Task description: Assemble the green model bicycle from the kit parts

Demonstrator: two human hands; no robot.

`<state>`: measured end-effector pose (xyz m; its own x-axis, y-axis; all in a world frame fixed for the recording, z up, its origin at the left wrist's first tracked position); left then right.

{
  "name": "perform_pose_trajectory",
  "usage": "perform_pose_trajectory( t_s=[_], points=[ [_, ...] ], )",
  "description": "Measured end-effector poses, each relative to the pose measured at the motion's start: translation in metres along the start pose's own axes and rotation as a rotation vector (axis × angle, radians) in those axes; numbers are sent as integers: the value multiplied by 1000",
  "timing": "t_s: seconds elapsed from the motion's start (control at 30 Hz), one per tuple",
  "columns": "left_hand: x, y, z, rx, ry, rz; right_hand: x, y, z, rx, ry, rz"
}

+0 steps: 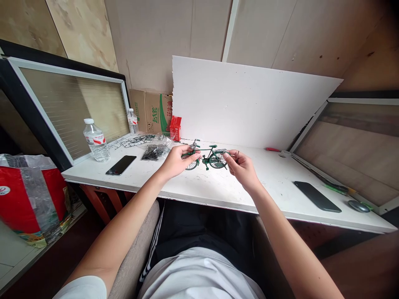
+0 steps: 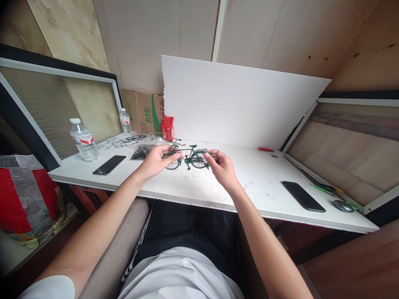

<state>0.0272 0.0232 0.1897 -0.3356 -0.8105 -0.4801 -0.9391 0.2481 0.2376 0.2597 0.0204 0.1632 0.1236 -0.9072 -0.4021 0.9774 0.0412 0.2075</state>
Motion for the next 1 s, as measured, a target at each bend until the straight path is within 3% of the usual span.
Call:
perform_pose_trajectory(
  t_s=[0.4,0.63,0.83,1.0],
  points=[
    [-6,3,20,-12,-14,39,-2,-10,-10,-28,-78,140],
    [-7,6,23,-1,-2,26,5,-8,3,91,-26,142],
    [-3,6,9,0,-30,18,11,-6,21,150,53,82],
    [6,6,-16,-70,-105,-11,14,0,33,158,82,66]
  ],
)
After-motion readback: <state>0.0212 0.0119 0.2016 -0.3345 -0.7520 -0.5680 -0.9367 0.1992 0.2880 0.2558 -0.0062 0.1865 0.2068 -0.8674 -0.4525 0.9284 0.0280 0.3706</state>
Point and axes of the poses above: each hand's wrist, its own x-axis away from the middle knuckle, its own y-axis out of the back of the hand, z = x × y, the point moved 10 cm from there along -x, towards the middle knuckle, and after that the axes turned 5 degrees about z, right-handed, at the moved point
